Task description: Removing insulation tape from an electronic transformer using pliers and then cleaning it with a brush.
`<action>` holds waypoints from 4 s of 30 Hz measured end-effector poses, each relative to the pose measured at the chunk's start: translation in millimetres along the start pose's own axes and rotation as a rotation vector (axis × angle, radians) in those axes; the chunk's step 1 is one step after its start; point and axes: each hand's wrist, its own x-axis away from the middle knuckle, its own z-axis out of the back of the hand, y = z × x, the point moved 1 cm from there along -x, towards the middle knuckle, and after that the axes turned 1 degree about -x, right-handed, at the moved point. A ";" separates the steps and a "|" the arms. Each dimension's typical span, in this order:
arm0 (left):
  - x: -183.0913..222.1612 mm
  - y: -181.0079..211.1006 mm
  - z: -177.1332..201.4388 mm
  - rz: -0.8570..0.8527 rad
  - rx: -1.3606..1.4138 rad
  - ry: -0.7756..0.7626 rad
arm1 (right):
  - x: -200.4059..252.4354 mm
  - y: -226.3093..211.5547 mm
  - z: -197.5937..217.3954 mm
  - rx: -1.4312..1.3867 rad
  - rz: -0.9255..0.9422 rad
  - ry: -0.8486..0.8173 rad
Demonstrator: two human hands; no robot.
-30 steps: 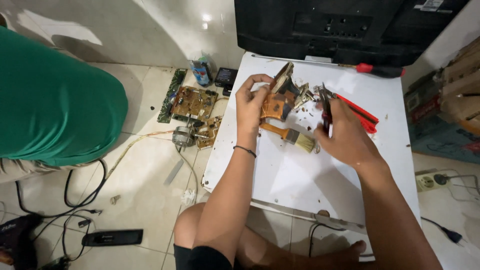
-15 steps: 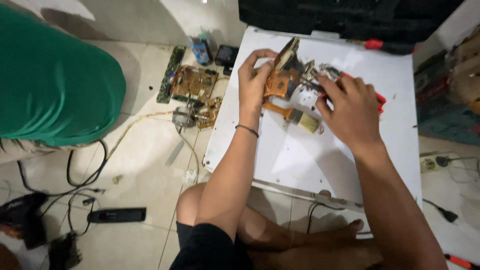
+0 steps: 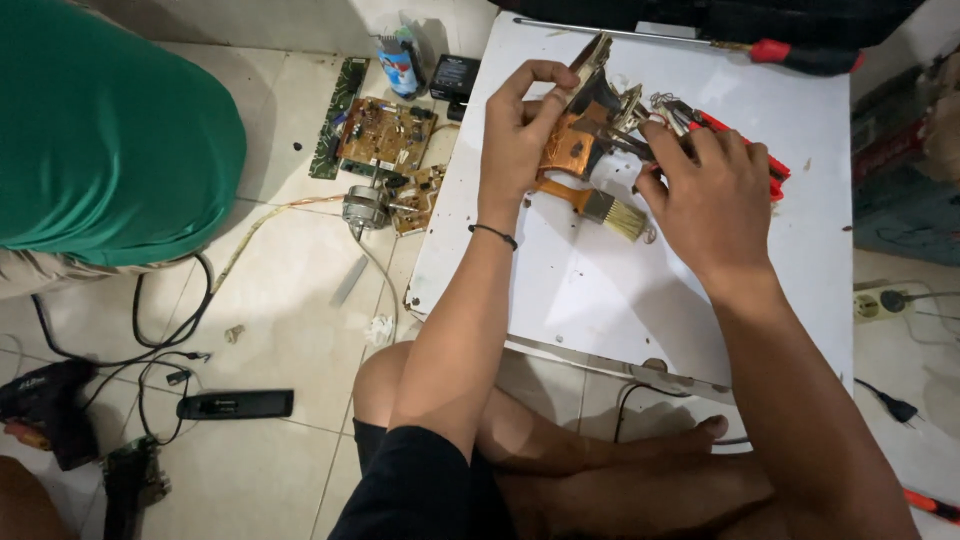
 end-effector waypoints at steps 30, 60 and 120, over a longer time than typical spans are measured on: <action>0.3 -1.2 9.4 0.128 0.157 -0.171 | -2.0 11.6 2.2 -0.426 -0.127 -0.387; 2.5 -18.7 9.1 0.402 0.255 -0.136 | 15.0 14.7 -30.4 -0.054 -0.010 -0.009; 6.2 23.6 -13.5 0.175 -0.029 -0.166 | -2.0 17.7 3.7 -0.593 -0.115 -0.166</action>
